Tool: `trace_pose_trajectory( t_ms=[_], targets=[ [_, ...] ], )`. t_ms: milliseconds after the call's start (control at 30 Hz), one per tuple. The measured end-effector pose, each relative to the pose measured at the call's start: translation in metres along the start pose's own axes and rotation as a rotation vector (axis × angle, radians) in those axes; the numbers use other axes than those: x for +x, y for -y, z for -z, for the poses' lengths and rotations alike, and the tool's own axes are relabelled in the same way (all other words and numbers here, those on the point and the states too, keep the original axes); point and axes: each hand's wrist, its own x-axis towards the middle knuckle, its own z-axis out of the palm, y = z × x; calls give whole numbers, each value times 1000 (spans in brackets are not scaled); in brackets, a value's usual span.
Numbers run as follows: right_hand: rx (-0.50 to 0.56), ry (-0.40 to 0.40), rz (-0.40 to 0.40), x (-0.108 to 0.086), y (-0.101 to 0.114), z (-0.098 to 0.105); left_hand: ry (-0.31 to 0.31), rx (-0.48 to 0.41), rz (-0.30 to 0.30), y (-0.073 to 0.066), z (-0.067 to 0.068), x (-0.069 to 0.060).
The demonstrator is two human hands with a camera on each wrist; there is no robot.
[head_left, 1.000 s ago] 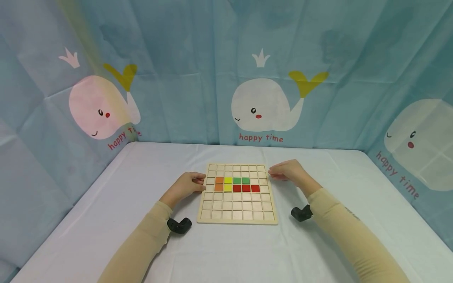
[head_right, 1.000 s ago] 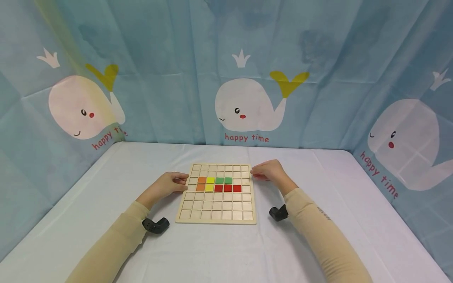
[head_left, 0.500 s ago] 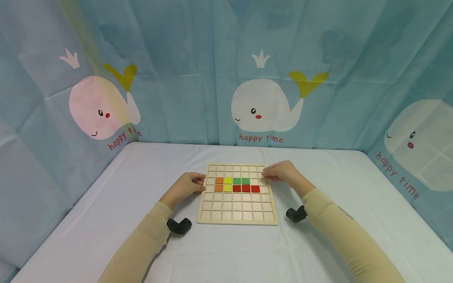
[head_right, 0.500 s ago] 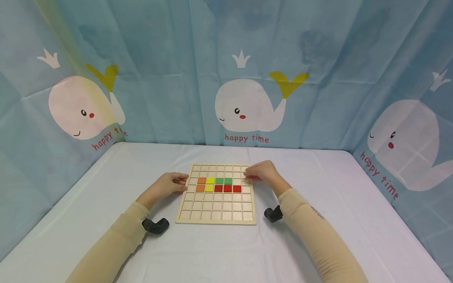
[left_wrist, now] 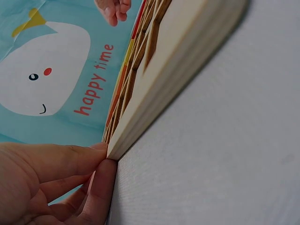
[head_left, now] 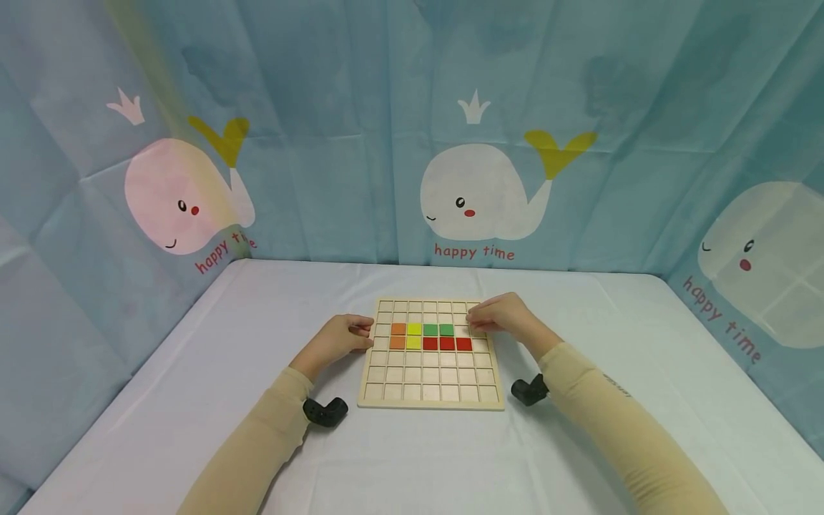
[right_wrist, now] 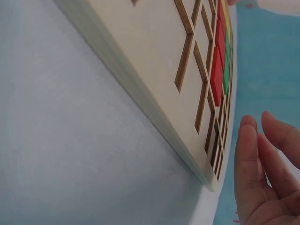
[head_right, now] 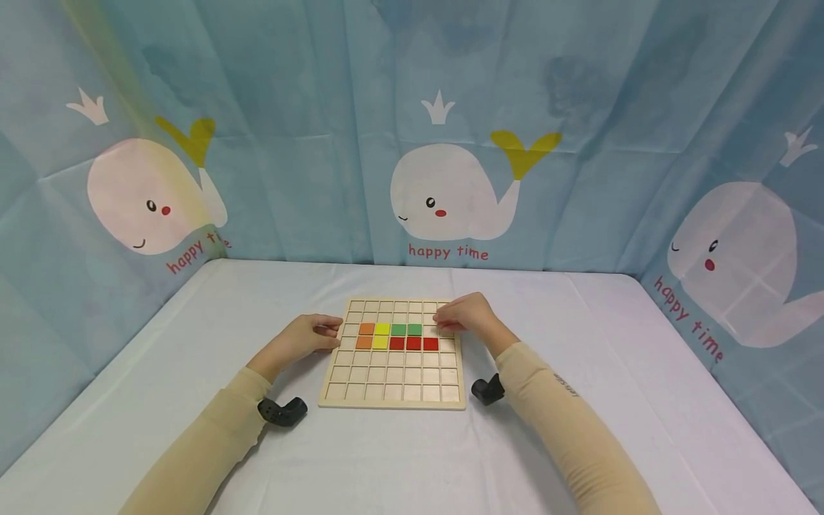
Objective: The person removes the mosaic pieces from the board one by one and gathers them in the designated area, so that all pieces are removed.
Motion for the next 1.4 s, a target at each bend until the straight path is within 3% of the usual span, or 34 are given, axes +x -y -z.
trace_pose_trajectory(
  t_ms=[300,800,1133,1400],
  targets=[
    [-47,-12,-36,3,6,-7,-2,4,-6,0,0,-1],
    [33,47,-61,7,6,-19,-1,1,-15,-2,0,-2],
    [-32,37,-100,8,6,-26,4,3,-10,-1,0,-1],
    [-5,60,-114,6,10,-28,-6,7,-1,-1,0,-1]
  ],
)
